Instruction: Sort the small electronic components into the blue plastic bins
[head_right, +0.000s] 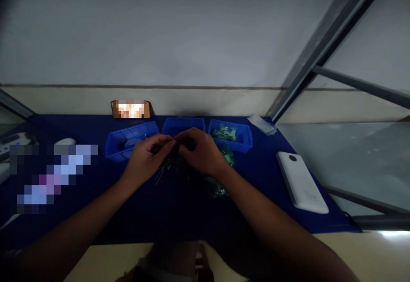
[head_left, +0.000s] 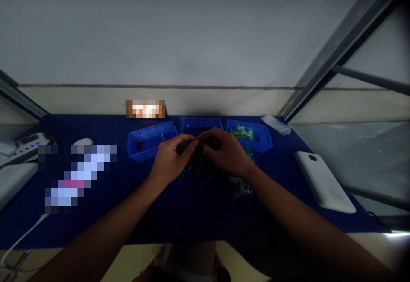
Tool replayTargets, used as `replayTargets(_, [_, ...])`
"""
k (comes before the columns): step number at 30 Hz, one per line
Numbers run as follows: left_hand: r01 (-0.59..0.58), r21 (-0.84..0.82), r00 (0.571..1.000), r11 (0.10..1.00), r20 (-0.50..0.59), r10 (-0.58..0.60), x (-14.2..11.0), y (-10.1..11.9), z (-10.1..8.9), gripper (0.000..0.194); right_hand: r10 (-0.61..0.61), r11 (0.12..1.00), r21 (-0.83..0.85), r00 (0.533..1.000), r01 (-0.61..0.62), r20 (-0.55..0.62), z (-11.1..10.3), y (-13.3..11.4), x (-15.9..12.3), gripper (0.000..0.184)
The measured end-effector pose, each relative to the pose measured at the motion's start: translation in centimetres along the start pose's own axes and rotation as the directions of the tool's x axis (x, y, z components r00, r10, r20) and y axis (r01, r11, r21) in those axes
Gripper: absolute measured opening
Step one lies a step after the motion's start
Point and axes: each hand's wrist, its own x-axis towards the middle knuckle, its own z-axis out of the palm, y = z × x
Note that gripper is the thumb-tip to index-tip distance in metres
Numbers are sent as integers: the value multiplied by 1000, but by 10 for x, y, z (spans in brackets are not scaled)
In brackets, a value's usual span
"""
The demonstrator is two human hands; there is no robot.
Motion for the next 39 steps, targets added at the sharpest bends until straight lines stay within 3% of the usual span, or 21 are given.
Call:
replayTargets(6, [42,-5,997,999,66,-41,0,2,0,29,-42,999,-28,998,41,-48,0,4,0,23])
replayTargets(13, [57,-2,998,998,22,-57,2,-5,0,26,-131,989,-70,991,129,-34,0,7,1,28])
replayTargets(21, [12,58,1000,998,2,-12,2,-2,-1,19,-18,1000,-20,998,17,-57,1,4,0,11])
replayTargets(30, [46,-155,998,987,-31,-51,4,-3,1,19,43,985,166,998,-35,-43,1,10,3,14])
replayTargets(39, [63,-192,997,979,-30,-70,5,-1,-1,21,46,984,173,998,-38,-45,0,9,3,17])
